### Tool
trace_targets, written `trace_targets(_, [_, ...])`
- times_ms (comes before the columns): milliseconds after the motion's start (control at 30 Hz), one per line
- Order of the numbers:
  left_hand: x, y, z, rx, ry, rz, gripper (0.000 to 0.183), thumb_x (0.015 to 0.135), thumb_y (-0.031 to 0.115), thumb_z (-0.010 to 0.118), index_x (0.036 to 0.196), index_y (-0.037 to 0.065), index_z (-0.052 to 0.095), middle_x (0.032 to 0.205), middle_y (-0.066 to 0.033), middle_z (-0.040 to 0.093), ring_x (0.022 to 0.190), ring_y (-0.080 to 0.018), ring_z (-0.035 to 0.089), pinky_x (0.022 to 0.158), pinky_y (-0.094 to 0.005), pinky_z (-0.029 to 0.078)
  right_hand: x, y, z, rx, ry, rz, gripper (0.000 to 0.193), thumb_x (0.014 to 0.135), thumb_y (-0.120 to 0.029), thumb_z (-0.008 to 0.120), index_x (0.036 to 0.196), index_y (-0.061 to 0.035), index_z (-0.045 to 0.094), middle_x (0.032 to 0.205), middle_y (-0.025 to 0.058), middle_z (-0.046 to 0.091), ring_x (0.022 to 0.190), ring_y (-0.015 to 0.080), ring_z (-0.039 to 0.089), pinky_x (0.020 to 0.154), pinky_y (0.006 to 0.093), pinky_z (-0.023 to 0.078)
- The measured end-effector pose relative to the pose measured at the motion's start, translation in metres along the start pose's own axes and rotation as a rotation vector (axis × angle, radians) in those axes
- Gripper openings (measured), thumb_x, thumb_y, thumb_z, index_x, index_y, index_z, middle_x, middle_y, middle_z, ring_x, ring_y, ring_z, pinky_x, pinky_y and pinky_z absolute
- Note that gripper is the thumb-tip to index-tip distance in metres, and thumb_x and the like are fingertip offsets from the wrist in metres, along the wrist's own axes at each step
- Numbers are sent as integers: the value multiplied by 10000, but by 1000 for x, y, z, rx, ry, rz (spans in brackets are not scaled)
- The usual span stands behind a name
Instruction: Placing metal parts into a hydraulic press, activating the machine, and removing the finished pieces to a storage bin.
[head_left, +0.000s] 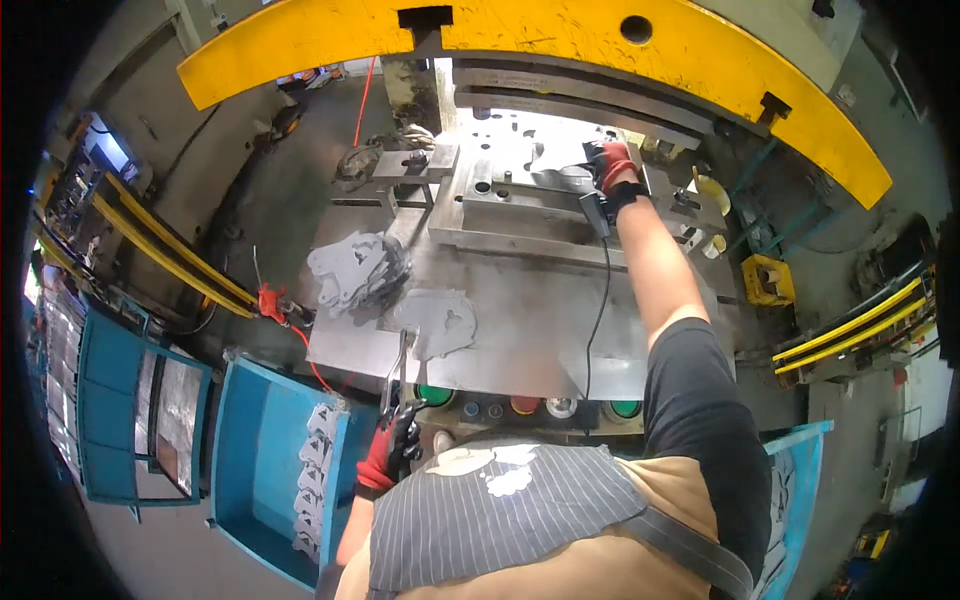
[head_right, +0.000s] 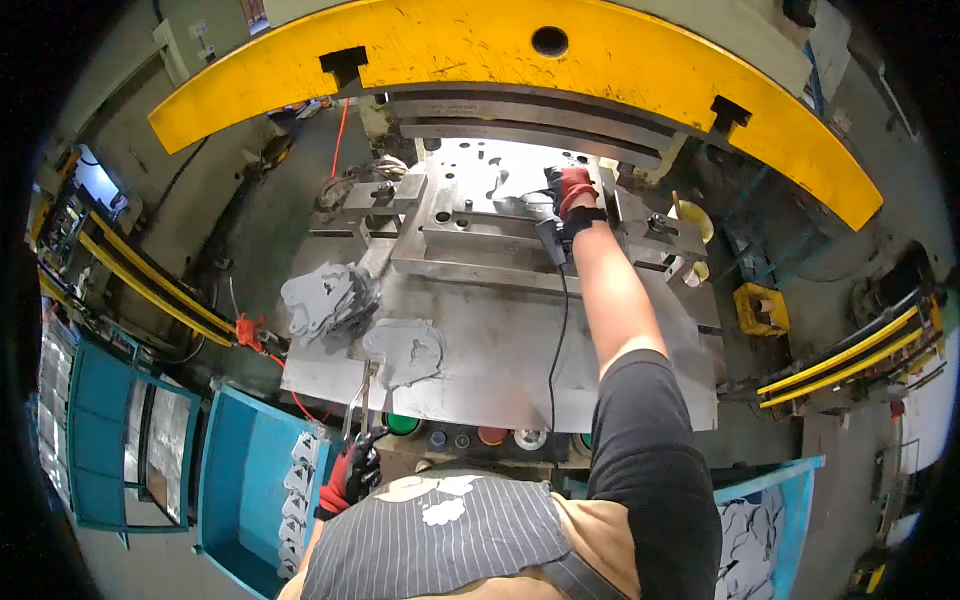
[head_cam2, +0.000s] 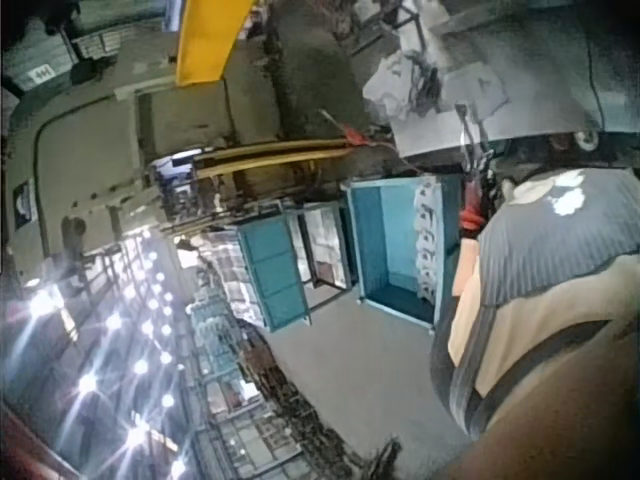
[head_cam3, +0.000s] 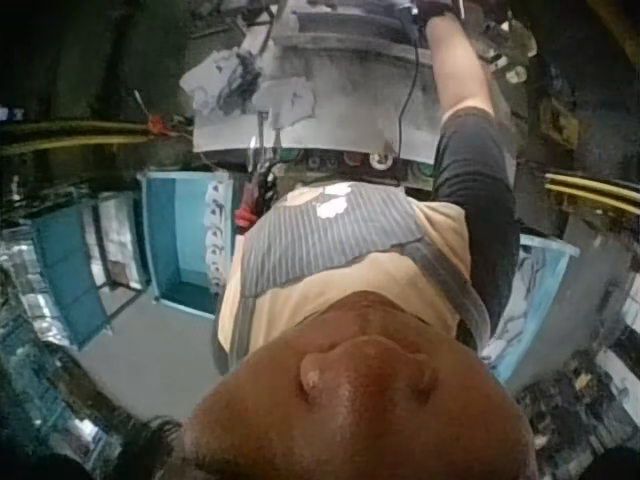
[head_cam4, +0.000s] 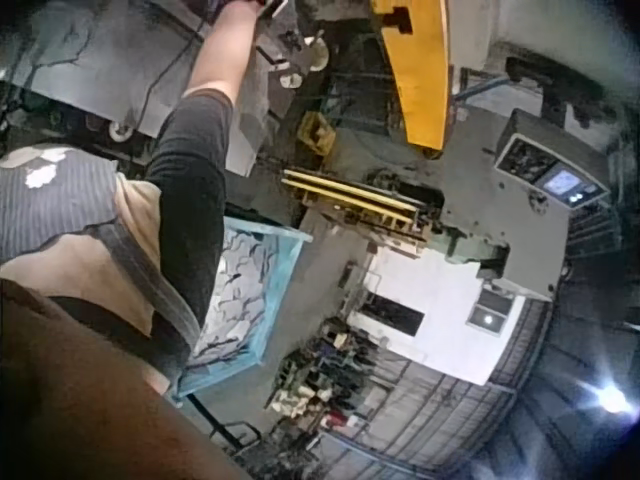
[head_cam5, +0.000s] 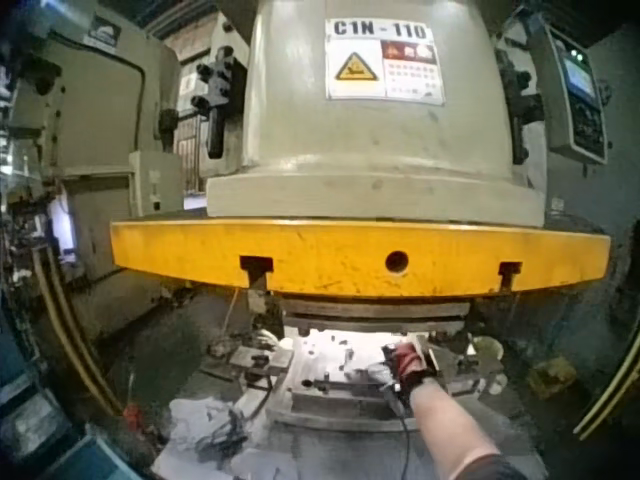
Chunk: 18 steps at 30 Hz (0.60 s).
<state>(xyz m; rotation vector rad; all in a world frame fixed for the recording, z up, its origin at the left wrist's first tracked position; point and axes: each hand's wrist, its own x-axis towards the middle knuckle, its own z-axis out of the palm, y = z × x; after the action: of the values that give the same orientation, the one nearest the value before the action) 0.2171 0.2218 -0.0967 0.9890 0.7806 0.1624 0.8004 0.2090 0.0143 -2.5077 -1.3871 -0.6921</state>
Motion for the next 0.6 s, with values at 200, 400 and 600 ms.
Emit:
trace_targets(200, [-10, -6, -22, 10, 57, 74, 306, 894, 309, 447, 1111, 115, 540, 543, 55, 341, 399, -56, 320, 378, -222, 284, 30, 12, 14, 123, -306, 581, 435, 743, -404, 543, 1040, -94, 613, 1091, 153, 570, 1021, 257, 537, 807, 359, 442])
trace_targets(400, [-10, 13, -13, -177, 69, 6, 239, 898, 306, 442, 1021, 124, 538, 560, 60, 396, 419, -41, 360, 376, -192, 294, 29, -41, 9, -179, -462, 425, 684, 723, -487, 501, 1296, -155, 330, 1361, 114, 295, 1242, 227, 304, 1021, 363, 221])
trace_targets(600, [18, 2, -17, -13, 98, 190, 257, 881, 263, 475, 1059, 88, 537, 639, 48, 438, 521, -47, 383, 443, -217, 336, 11, -58, -35, 19, -539, 322, 468, 777, -504, 431, 1215, -343, 455, 1423, 121, 134, 1311, 350, 26, 1031, 521, 78])
